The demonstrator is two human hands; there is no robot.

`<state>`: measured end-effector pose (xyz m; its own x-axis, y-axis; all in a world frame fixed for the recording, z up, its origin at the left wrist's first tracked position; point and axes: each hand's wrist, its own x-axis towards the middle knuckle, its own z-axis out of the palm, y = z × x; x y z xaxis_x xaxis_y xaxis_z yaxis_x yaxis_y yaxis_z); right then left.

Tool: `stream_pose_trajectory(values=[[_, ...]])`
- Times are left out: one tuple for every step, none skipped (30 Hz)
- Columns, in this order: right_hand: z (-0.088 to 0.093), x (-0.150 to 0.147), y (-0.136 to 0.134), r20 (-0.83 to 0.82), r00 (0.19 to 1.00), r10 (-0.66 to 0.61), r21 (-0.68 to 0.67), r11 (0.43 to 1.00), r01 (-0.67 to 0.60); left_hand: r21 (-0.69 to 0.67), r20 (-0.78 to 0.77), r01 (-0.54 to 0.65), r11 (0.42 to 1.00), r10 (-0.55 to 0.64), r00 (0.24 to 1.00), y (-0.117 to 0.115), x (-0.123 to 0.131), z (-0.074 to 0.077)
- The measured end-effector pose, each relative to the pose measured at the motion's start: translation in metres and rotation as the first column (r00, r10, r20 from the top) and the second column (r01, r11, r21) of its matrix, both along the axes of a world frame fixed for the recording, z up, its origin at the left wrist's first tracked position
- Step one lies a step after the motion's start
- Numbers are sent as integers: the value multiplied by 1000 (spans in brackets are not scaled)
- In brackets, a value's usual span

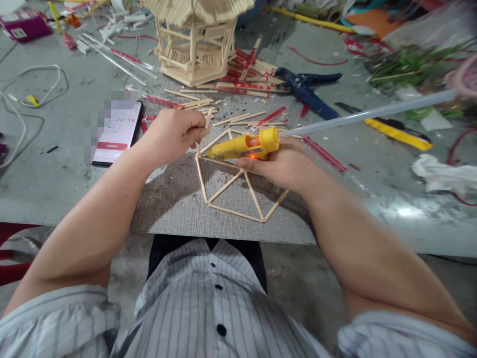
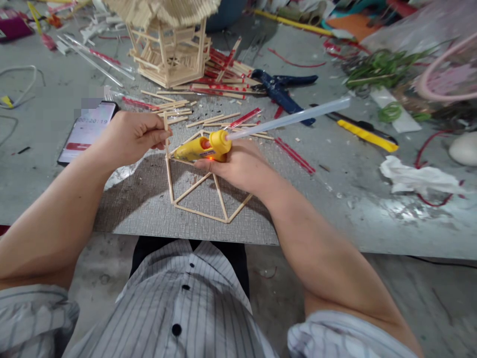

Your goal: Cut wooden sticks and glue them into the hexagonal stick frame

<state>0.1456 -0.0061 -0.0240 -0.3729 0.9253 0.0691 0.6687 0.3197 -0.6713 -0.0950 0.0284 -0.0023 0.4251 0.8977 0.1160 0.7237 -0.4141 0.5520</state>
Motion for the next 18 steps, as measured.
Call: stream_pose_trajectory(values=[[1,0,0,8,1000,-8,3,1000,8,2,4,2,1000,-2,1000,0,0,0],[1,-1,-1,19,1000,-20,8,1000,20,5,10,6,1000,-6,1000,0,0,-1],[2,-1,-1,28,999,-31,11,999,31,7,18,10,1000,-11,1000,0,0,-1],[3,-1,-1,33,999,-35,9,999,35,9,26,15,1000,-15,1000,1,-1,-2],[4,-2,-1,37,999,-36,5,999,36,11,37,17,1000,-17,999,1,-1,-3],[5,-2,-2,43,998,-36,1,999,36,12,47,17,1000,-18,999,1,-1,-3],[5,-2,-2,51,998,-38,-2,999,38,10,53,16,1000,-17,998,1,-1,-4],[6,-2,-2,62,997,-41,-4,999,41,6,57,15,1000,-15,998,1,-1,-4],[6,-1,-1,75,996,-46,-5,999,47,1,59,12,1000,-12,998,1,-1,-4],[6,-1,-1,88,995,-56,-5,998,56,-5,59,8,1000,-8,998,1,-1,-4],[7,-1,-1,100,993,-67,-4,998,68,-11,58,5,1000,-4,998,1,-1,-4],[7,0,-1,109,991,-78,-3,997,79,-17,58,2,1000,-1,998,1,-1,-4],[7,0,-1,115,990,-86,-3,996,87,-23,61,-1,1000,2,998,1,-1,-3],[7,1,-1,117,989,-92,-2,996,93,-27,64,-1,1000,3,998,1,-1,-3],[7,1,-1,118,988,-98,0,995,99,-31,69,-1,1000,3,998,1,-1,-3],[7,2,-1,120,987,-103,0,995,104,-35,72,0,999,3,997,1,-1,-3],[8,2,-1,123,986,-110,-5,994,111,-37,77,-1,999,3,997,0,-1,-3],[8,1,-1,127,984,-121,-13,992,123,-39,81,-2,999,5,997,0,-1,-3]])
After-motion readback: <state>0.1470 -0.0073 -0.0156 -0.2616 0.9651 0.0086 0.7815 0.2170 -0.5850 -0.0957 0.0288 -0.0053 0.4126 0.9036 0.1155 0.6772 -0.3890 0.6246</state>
